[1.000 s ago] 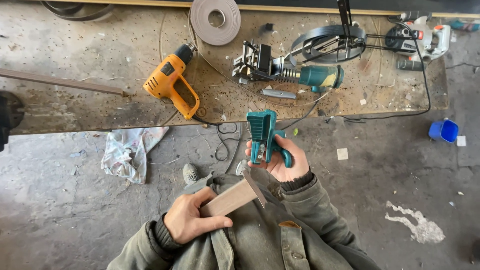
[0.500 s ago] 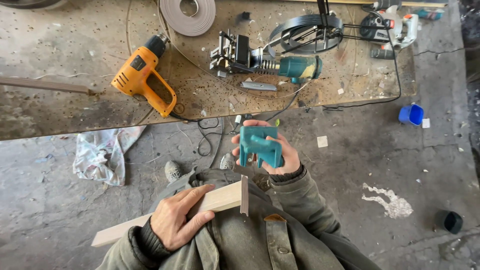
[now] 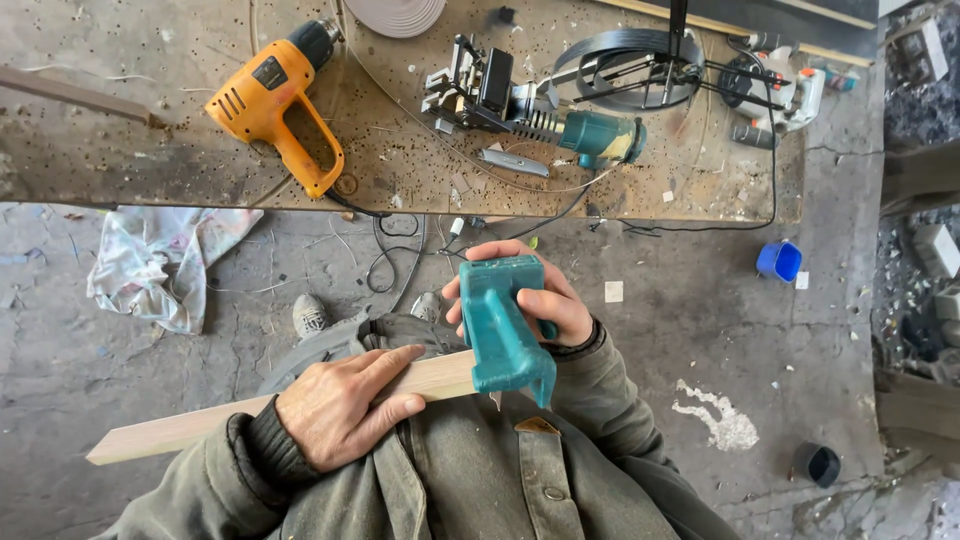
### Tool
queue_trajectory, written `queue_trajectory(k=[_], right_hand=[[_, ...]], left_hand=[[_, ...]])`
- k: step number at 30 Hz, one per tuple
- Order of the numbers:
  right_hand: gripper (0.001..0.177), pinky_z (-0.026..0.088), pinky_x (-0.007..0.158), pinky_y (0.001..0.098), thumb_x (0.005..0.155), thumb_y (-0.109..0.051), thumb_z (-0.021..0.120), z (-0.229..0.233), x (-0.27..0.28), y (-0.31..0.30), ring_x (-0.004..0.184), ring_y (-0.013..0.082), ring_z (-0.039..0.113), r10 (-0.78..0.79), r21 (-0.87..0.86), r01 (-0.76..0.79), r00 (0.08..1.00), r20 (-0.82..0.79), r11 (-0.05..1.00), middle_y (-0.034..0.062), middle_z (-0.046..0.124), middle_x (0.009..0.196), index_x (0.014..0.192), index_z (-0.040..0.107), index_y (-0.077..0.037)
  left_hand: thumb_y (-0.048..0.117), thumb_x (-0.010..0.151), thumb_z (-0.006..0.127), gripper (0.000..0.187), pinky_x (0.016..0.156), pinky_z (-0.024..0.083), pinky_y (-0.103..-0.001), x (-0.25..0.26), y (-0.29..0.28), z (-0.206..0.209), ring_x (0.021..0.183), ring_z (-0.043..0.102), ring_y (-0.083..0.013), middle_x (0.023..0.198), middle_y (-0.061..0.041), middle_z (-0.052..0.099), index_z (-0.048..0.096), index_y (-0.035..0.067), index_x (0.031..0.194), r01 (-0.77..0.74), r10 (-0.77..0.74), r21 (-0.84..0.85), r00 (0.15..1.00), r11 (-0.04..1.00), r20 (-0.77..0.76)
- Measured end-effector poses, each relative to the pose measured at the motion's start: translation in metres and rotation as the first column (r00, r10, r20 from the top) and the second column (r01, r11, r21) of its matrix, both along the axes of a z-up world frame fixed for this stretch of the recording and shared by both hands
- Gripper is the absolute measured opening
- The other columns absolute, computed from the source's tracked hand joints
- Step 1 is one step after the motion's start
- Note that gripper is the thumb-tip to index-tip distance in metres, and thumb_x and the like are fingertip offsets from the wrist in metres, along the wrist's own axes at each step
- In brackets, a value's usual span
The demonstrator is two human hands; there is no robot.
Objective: The person walks from an indoor area to an outdoor workshop and plugs in a heat gun. They then use the heat gun to apply heat to a wooden block and a strip of edge banding. Finally, they use a hand plane and a knife to trim and smooth the applied edge banding.
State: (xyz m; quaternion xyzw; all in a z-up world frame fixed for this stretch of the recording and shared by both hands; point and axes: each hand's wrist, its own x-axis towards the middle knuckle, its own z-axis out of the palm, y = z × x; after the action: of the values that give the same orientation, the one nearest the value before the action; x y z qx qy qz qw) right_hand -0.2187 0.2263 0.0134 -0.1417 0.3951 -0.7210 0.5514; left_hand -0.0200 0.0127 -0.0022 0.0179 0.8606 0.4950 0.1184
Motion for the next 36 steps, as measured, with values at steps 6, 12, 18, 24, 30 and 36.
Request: queue_trajectory(k=[6, 12, 18, 24, 30, 36], right_hand=[[0.071, 0.057, 0.102, 0.053, 0.094, -0.034, 0.07, -0.001, -0.003, 0.002, 0.119, 0.04, 0.067, 0.079, 0.035, -0.078, 0.996, -0.029, 0.996, 0.0318, 0.06, 0.135, 0.148, 0.041, 0.003], [0.072, 0.054, 0.107, 0.0511, 0.094, -0.034, 0.07, -0.002, -0.002, 0.003, 0.121, 0.0396, 0.067, 0.118, 0.063, -0.111, 0.985, -0.125, 0.992, 0.0312, 0.061, 0.136, 0.148, 0.042, 0.005], [0.071, 0.055, 0.105, 0.0512, 0.092, -0.034, 0.07, -0.002, -0.007, 0.004, 0.118, 0.0385, 0.069, 0.169, 0.125, -0.149, 0.97, -0.176, 0.981, 0.0293, 0.064, 0.132, 0.145, 0.044, 0.005], [0.065, 0.051, 0.111, 0.0455, 0.095, -0.03, 0.067, -0.012, -0.009, 0.008, 0.123, 0.0336, 0.066, 0.266, 0.216, -0.227, 0.949, -0.17, 0.95, 0.0269, 0.067, 0.131, 0.146, 0.046, 0.005], [0.054, 0.052, 0.107, 0.0468, 0.099, -0.018, 0.062, -0.032, -0.01, 0.008, 0.125, 0.0336, 0.064, 0.224, 0.205, -0.254, 0.962, 0.159, 0.945, 0.0253, 0.063, 0.132, 0.145, 0.045, 0.004], [0.049, 0.056, 0.097, 0.0541, 0.098, -0.017, 0.06, -0.04, -0.004, 0.012, 0.119, 0.0314, 0.064, 0.143, 0.265, -0.227, 0.943, 0.302, 0.937, 0.017, 0.063, 0.127, 0.141, 0.047, 0.002]], left_hand=[[0.051, 0.096, 0.053, 0.063, 0.074, 0.057, -0.044, 0.001, 0.003, -0.001, 0.089, 0.072, -0.0386, 0.105, -0.021, 0.073, 0.056, 0.002, 0.136, -0.032, 0.032, 0.014, 0.999, 0.999, 0.015], [0.056, 0.093, 0.056, 0.067, 0.076, 0.057, -0.045, -0.003, 0.007, -0.007, 0.092, 0.071, -0.0395, 0.108, -0.02, 0.072, 0.056, 0.006, 0.137, -0.07, 0.07, -0.003, 0.996, 0.998, 0.051], [0.065, 0.079, 0.066, 0.076, 0.075, 0.057, -0.047, -0.012, 0.007, 0.007, 0.091, 0.07, -0.0391, 0.11, -0.017, 0.071, 0.06, 0.01, 0.131, 0.001, 0.014, -0.081, 0.981, 0.997, 0.193], [0.06, 0.087, 0.063, 0.061, 0.073, 0.057, -0.047, -0.007, 0.009, -0.006, 0.085, 0.072, -0.0381, 0.1, -0.016, 0.072, 0.063, 0.011, 0.124, -0.013, 0.034, -0.138, 0.988, 0.99, 0.15], [0.06, 0.085, 0.065, 0.06, 0.072, 0.058, -0.046, -0.017, 0.006, -0.015, 0.079, 0.073, -0.0372, 0.084, -0.019, 0.075, 0.072, 0.013, 0.121, -0.042, 0.06, -0.083, 0.971, 0.996, 0.232], [0.064, 0.083, 0.063, 0.059, 0.07, 0.057, -0.047, -0.03, 0.002, -0.014, 0.075, 0.073, -0.0376, 0.077, -0.019, 0.074, 0.075, 0.013, 0.109, -0.046, 0.063, -0.061, 0.944, 0.997, 0.324]])
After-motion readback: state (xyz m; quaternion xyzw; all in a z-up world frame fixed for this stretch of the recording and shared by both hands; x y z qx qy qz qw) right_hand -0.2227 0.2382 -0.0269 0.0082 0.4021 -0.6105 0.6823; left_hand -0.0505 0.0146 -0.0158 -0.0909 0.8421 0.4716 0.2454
